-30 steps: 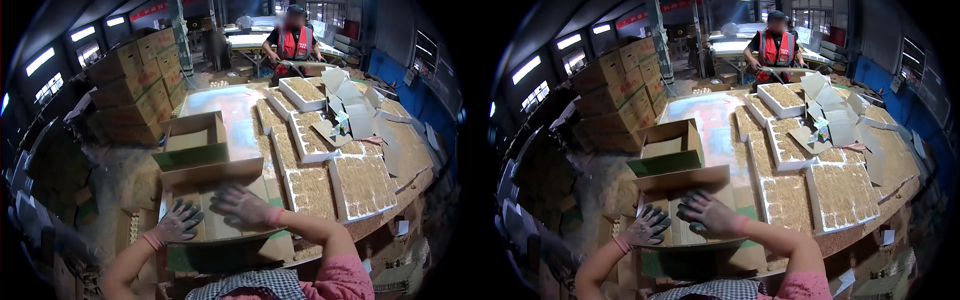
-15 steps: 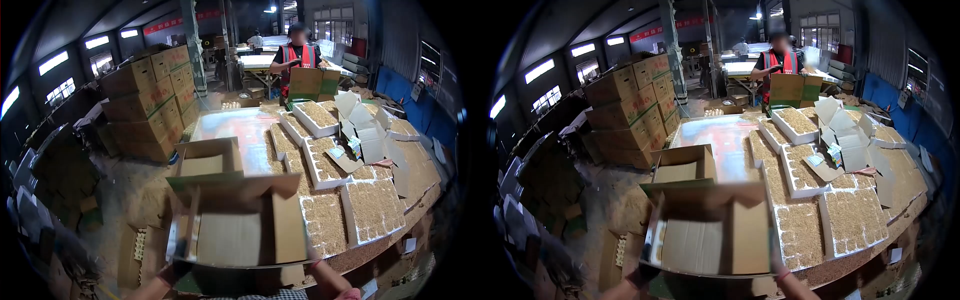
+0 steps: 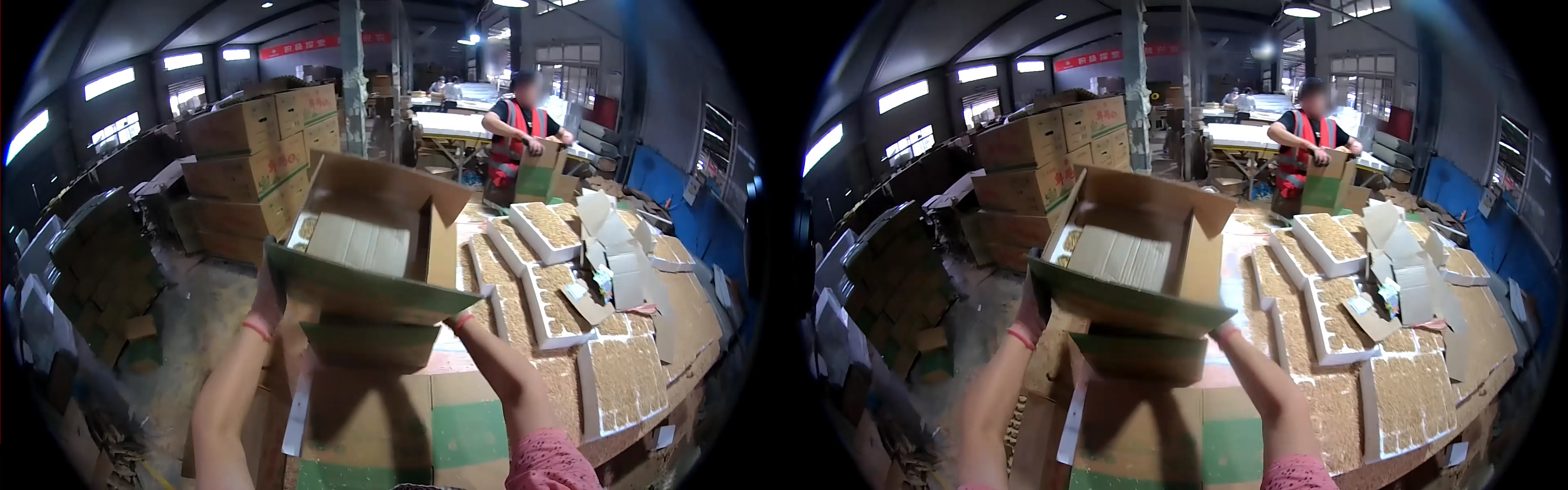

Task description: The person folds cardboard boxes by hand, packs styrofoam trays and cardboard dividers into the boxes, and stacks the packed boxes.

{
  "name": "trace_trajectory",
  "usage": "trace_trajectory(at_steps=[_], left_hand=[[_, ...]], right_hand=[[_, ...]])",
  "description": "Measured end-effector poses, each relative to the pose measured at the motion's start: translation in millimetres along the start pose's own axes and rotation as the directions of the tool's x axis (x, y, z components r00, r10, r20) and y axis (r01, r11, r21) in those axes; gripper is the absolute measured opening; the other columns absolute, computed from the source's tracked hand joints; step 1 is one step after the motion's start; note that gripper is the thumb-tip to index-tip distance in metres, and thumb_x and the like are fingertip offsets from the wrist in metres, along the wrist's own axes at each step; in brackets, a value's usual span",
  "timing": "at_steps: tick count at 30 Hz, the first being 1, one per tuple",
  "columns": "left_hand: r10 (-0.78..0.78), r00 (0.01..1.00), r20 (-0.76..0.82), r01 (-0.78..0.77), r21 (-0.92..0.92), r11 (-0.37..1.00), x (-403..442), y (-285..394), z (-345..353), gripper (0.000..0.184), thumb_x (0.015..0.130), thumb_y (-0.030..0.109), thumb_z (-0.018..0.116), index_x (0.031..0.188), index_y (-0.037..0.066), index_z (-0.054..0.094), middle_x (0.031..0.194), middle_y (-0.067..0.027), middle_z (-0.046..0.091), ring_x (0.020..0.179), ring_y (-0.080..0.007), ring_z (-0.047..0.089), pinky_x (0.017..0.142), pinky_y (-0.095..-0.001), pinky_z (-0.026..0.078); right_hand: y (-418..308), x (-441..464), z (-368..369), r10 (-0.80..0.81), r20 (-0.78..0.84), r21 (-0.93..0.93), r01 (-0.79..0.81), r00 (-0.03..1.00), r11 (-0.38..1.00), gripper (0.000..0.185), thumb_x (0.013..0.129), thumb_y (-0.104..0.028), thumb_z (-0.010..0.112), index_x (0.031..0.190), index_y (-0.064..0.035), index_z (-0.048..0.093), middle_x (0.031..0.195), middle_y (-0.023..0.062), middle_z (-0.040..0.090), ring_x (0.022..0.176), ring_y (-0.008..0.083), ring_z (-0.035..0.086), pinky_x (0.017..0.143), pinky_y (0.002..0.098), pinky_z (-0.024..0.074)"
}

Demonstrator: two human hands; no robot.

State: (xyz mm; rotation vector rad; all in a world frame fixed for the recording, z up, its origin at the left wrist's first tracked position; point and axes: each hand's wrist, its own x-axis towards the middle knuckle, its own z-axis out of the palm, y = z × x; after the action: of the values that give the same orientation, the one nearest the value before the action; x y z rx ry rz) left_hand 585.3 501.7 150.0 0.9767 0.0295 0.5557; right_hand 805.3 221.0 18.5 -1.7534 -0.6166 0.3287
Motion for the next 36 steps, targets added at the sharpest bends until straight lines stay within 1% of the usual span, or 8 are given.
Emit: trace_trajectory(at_steps=[5,9,19,23,28,31,34,36], left_hand=[[0.029,0.998,-0.054,-0.013,0.265,0.964,6,-18,-16,0.055,0.099,0.047,0.042,0.132,0.004,0.05,0.122,-0.0034,0.057,0.111,-0.0147,0.051,0.1,-0.0277,0.038],[-0.273,0.959,0.072,0.26,0.148,0.954,21,-71,-107,0.055,0.099,0.047,0.042,0.134,0.006,0.047,0.127,-0.0051,0.053,0.116,-0.0176,0.047,0.103,-0.0287,0.035],[-0.206,0.967,-0.151,0.186,-0.139,0.973,-15,-202,-212,0.059,0.101,0.049,0.032,0.147,0.012,0.029,0.146,-0.0041,0.036,0.132,-0.0224,0.034,0.112,-0.0371,0.027],[-0.15,0.983,-0.101,0.128,-0.196,0.972,-59,-171,-198,0.056,0.101,0.037,0.037,0.149,0.01,0.024,0.15,-0.0053,0.031,0.137,-0.0196,0.027,0.113,-0.0348,0.022],[-0.258,0.903,-0.343,0.417,0.557,0.719,-172,-206,-195,0.054,0.101,0.03,0.041,0.147,0.005,0.027,0.144,-0.0103,0.038,0.128,-0.0214,0.04,0.107,-0.033,0.033],[-0.293,0.882,-0.369,0.47,0.643,0.605,-188,-211,-178,0.053,0.1,0.025,0.044,0.145,0.002,0.028,0.14,-0.0133,0.043,0.123,-0.0225,0.048,0.103,-0.032,0.039],[-0.196,0.869,-0.454,0.332,0.242,0.912,-190,-175,-174,0.055,0.099,0.021,0.049,0.146,0.002,0.028,0.143,-0.0128,0.039,0.124,-0.0214,0.046,0.105,-0.0312,0.037],[0.052,0.912,-0.407,0.041,0.214,0.976,-194,-102,-89,0.053,0.095,0.015,0.056,0.142,-0.001,0.034,0.143,-0.0124,0.04,0.122,-0.0228,0.047,0.104,-0.0325,0.038]], right_hand=[[26,13,-3,-0.006,0.052,-0.023,0.008,0.999,1.0,0.04,0.098,-0.019,0.042,0.131,0.0035,0.04,0.133,0.0246,0.043,0.122,0.0326,0.04,0.105,0.0395,0.0324],[17,4,-27,0.014,0.111,0.083,-0.024,0.994,0.996,0.038,0.098,-0.019,0.042,0.129,0.0037,0.041,0.131,0.0252,0.044,0.121,0.0344,0.041,0.104,0.0402,0.0332],[61,2,16,-0.009,-0.083,-0.172,-0.006,0.997,0.985,0.034,0.098,-0.017,0.041,0.124,0.0042,0.046,0.125,0.0267,0.047,0.117,0.039,0.044,0.102,0.042,0.0354],[100,-77,-33,-0.477,-0.354,-0.713,0.098,0.805,0.695,0.037,0.097,-0.021,0.042,0.124,0.0042,0.046,0.124,0.029,0.047,0.117,0.0408,0.044,0.103,0.0433,0.0345],[146,-232,-78,0.521,-0.321,-0.236,-0.6,0.79,0.764,0.07,0.084,-0.045,0.062,0.125,0.0072,0.041,0.106,0.0192,0.055,0.095,0.026,0.055,0.084,0.0373,0.0463],[127,-240,-75,0.522,-0.29,-0.017,-0.55,0.802,0.835,0.056,0.08,-0.022,0.063,0.123,0.0059,0.043,0.106,0.0152,0.054,0.095,0.0197,0.053,0.081,0.0339,0.0468],[74,-221,-89,-0.052,-0.507,-0.062,0.024,0.86,0.998,0.049,0.082,-0.011,0.055,0.127,0.0047,0.043,0.109,0.0099,0.056,0.093,0.014,0.055,0.077,0.0278,0.0483],[-27,-224,-110,0.123,-0.462,0.21,-0.027,0.878,0.977,0.05,0.082,-0.005,0.05,0.131,0.0028,0.043,0.113,0.008,0.056,0.098,0.0129,0.054,0.083,0.0258,0.0472]])
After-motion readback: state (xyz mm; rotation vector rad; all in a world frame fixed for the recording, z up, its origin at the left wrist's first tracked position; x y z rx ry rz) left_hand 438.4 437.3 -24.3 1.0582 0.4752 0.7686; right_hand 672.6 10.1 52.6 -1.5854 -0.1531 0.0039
